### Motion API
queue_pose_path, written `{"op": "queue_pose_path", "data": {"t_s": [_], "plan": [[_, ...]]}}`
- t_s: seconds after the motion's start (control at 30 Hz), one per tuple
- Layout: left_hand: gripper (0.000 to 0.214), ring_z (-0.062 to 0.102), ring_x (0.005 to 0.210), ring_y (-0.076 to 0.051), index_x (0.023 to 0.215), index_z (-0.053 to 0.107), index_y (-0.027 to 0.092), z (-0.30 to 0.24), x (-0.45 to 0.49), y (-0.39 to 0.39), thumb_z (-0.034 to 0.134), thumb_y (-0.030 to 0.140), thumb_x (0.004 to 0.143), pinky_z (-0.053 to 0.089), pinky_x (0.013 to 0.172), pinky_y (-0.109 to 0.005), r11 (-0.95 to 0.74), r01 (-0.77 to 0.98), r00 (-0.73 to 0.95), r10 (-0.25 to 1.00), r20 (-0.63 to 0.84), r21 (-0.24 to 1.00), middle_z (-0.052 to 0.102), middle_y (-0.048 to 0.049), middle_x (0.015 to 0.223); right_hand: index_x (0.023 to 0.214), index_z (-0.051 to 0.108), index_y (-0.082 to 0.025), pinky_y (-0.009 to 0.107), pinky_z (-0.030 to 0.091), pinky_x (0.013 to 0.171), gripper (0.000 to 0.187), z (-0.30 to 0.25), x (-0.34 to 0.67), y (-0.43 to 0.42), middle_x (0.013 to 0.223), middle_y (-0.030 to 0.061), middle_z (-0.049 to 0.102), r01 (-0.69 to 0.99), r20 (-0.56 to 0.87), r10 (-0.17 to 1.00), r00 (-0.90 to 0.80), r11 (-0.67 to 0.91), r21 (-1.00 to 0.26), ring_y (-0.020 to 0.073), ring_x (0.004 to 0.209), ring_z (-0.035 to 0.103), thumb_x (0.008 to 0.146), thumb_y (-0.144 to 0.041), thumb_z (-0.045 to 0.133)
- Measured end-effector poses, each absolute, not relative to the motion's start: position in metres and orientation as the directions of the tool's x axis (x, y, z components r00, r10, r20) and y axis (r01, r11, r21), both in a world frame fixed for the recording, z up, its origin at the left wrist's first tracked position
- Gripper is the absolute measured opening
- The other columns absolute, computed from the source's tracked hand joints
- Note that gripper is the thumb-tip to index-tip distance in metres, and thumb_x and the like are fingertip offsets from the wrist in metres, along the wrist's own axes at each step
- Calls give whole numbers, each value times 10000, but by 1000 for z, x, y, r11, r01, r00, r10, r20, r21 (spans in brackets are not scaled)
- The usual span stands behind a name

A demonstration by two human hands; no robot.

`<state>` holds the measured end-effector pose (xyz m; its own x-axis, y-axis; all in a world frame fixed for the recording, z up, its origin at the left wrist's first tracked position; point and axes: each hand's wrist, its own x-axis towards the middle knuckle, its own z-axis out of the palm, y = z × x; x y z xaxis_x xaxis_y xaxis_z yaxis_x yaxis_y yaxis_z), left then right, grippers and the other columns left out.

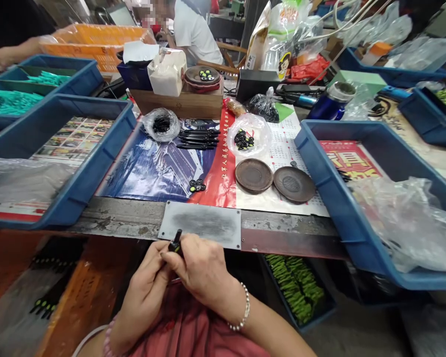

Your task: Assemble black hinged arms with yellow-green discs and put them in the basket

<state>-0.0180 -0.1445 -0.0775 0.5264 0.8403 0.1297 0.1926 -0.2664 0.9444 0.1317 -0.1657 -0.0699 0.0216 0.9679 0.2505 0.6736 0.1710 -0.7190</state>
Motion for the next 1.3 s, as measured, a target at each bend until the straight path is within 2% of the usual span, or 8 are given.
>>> {"op": "queue_pose_path", "data": {"t_s": [0.1, 0.2, 0.3, 0.47, 0.57, 0.7, 0.83, 1.3], "plan": [[388, 586, 1066, -130, 1299, 605, 299, -79, -15, -145, 424, 115, 1010, 485, 908, -179, -296, 205, 509, 846, 156, 933, 596, -43, 1156, 806, 567, -139, 290, 241, 550, 585, -74, 127, -166, 631, 40, 552, 730, 236, 967, 91, 96, -677, 140, 554, 462, 1070, -518, 209], [396, 588, 1075, -150, 1331, 598, 288, -80, -15, -145, 448, 128, 1002, 487, 928, -205, -294, 210, 488, 858, 161, 933, 612, -55, 1156, 737, 506, -167, 252, 288, 546, 546, -71, 129, -162, 629, 3, 508, 427, -16, 998, 56, -39, -904, 119, 560, 431, 1062, -528, 258], [353, 594, 1096, -187, 1316, 636, 269, -76, -17, -144, 498, 208, 997, 495, 946, -247, -128, 168, 470, 882, 35, 977, 630, -72, 1186, 668, 425, -182, 220, 323, 549, 545, -64, 136, -162, 612, -24, 450, 136, -86, 992, -87, -74, -988, 99, 559, 404, 1064, -519, 259], [340, 647, 908, -147, 1168, 747, 255, -68, -12, -137, 733, 390, 856, 526, 842, -199, 405, -192, 252, 900, -354, 894, 715, -38, 953, 798, 523, -173, 227, 346, 593, 334, -69, 132, -172, 731, -2, 567, 364, -31, 993, -115, 13, -931, 116, 623, 484, 1028, -403, 448], [378, 651, 810, -107, 1054, 790, 257, -66, -8, -134, 862, 396, 710, 527, 763, -141, 517, -359, 217, 856, -469, 777, 734, -19, 865, 890, 559, -164, 229, 390, 647, 174, -76, 125, -177, 825, 28, 620, 395, 6, 987, -159, 69, -916, 131, 694, 555, 1000, -277, 487], [326, 665, 869, -98, 1074, 783, 292, -63, -14, -129, 840, 343, 757, 517, 831, -123, 530, -236, 344, 829, -440, 814, 761, -8, 932, 736, 485, -171, 224, 322, 574, 243, -78, 124, -177, 685, -9, 533, 330, 63, 988, -144, 108, -938, 100, 591, 473, 966, -248, 468], [292, 677, 979, -153, 1127, 764, 287, -63, -30, -121, 771, 299, 836, 536, 866, -186, 516, -49, 495, 756, -427, 855, 764, -29, 1057, 647, 394, -176, 213, 233, 509, 302, -78, 127, -178, 579, -61, 397, 234, -8, 990, -141, 25, -972, 61, 512, 347, 905, -247, 534], [255, 667, 802, -150, 1033, 760, 189, -65, -42, -122, 791, 316, 814, 527, 726, -203, 627, 6, 537, 655, -532, 779, 739, -41, 905, 633, 421, -167, 199, 230, 472, 368, -75, 130, -178, 556, -61, 367, 57, -132, 952, -277, -120, -991, 55, 505, 298, 929, -358, 525]]}}
